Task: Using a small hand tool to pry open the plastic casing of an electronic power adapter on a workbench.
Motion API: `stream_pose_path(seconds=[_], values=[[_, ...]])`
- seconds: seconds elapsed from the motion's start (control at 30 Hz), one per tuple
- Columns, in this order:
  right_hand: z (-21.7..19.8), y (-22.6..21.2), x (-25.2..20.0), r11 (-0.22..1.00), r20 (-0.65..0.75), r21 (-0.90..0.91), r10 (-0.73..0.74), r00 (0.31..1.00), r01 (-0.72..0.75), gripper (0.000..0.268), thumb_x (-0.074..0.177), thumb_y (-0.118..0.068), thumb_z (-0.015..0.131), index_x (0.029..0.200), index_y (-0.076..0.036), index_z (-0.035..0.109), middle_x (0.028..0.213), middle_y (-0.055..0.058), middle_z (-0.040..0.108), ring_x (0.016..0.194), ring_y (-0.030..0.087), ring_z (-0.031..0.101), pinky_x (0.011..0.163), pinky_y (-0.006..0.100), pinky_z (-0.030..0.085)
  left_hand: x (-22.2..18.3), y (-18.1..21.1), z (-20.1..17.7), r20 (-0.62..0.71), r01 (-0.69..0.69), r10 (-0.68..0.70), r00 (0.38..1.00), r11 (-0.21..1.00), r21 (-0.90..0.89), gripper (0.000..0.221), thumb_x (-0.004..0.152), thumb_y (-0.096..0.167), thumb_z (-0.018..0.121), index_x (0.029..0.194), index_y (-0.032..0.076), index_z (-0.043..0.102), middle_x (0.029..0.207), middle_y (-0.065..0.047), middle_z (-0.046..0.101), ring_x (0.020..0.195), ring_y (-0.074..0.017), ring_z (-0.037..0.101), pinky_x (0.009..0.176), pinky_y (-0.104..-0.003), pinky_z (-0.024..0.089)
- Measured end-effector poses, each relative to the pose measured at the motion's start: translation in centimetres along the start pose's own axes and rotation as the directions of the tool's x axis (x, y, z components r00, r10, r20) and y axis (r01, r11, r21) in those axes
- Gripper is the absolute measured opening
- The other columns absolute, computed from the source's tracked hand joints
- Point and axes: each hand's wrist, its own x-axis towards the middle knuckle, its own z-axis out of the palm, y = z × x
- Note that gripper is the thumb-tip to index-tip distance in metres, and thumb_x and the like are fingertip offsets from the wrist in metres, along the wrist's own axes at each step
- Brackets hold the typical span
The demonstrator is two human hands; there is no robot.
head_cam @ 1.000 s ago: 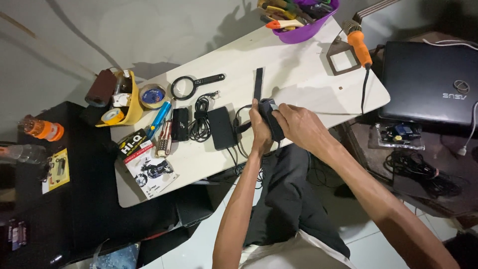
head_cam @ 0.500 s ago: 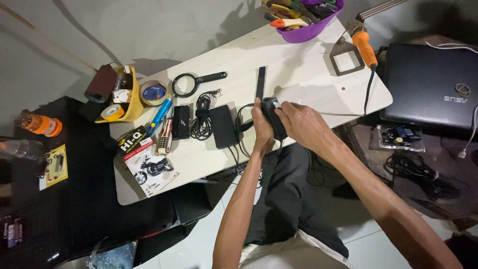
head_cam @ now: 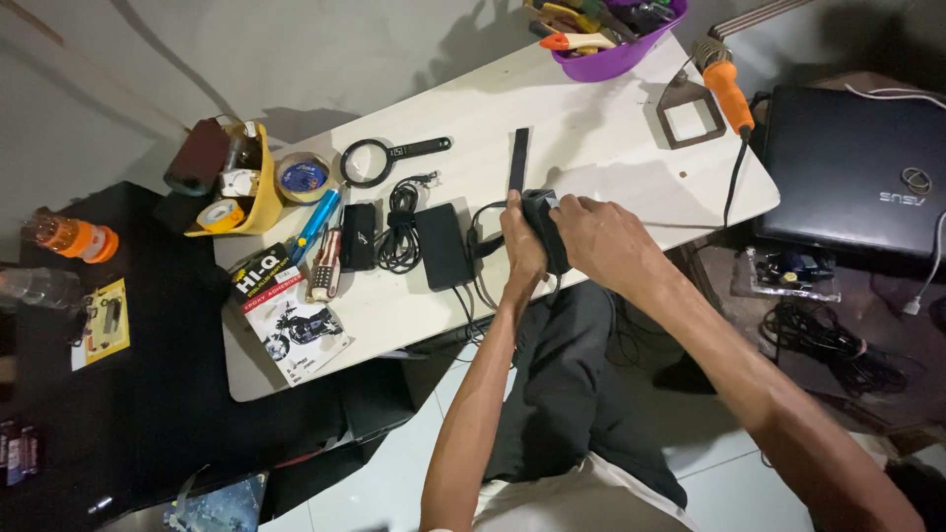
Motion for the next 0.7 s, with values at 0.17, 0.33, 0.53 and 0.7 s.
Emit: stream_pose_path(seconds=[0.17, 0.33, 0.53, 0.7], values=[[1.3, 1.1, 0.9, 0.963, 0.019, -0.241, -0.12, 0.993, 0.121, 0.018, 0.103, -0.016, 0.046, 0.098, -0.008, 0.062, 0.075, 0.011, 0.065, 0.079, 0.034, 0.077, 0.067, 0.039, 0.061, 0.3, -0.8, 0.1, 0.023, -0.06, 0.057, 0.998, 0.986, 0.153, 0.06, 0.112, 0.044, 0.012, 0.114, 0.006, 0.058, 0.11, -0.021, 0.059, 0.106, -0.0332, 0.051, 0.101, -0.043, 0.036], [-0.5, 0.6, 1.9, 0.967, 0.151, -0.195, -0.137, 0.979, 0.165, 0.019, 0.1, -0.01, 0.044, 0.102, -0.004, 0.062, 0.08, 0.014, 0.069, 0.08, 0.037, 0.077, 0.069, 0.043, 0.061, 0.0, 0.9, -0.7, -0.011, -0.049, 0.051, 0.999, 0.985, 0.168, 0.073, 0.113, 0.046, 0.014, 0.092, 0.004, 0.07, 0.097, -0.027, 0.066, 0.092, -0.0354, 0.059, 0.099, -0.047, 0.041], [-2.1, -0.4, 1.8, 0.972, 0.234, -0.205, -0.068, 0.97, 0.118, 0.022, 0.1, -0.009, 0.04, 0.106, -0.004, 0.061, 0.081, 0.017, 0.068, 0.077, 0.037, 0.077, 0.069, 0.042, 0.06, -0.9, 2.7, -0.6, -0.061, -0.051, 0.059, 0.996, 0.99, 0.129, 0.072, 0.112, 0.044, 0.019, 0.087, -0.003, 0.066, 0.099, -0.042, 0.06, 0.094, -0.0531, 0.056, 0.097, -0.055, 0.039], [-1.9, -0.8, 1.9, 0.989, 0.254, -0.135, -0.016, 0.967, 0.052, 0.018, 0.1, -0.005, 0.042, 0.107, 0.0, 0.058, 0.084, 0.019, 0.065, 0.08, 0.041, 0.076, 0.066, 0.045, 0.061, -3.1, 6.2, -1.2, -0.051, 0.089, -0.081, 0.995, 0.981, 0.171, 0.076, 0.11, 0.053, 0.01, 0.109, 0.0, 0.064, 0.119, -0.038, 0.058, 0.119, -0.0499, 0.052, 0.112, -0.052, 0.032]])
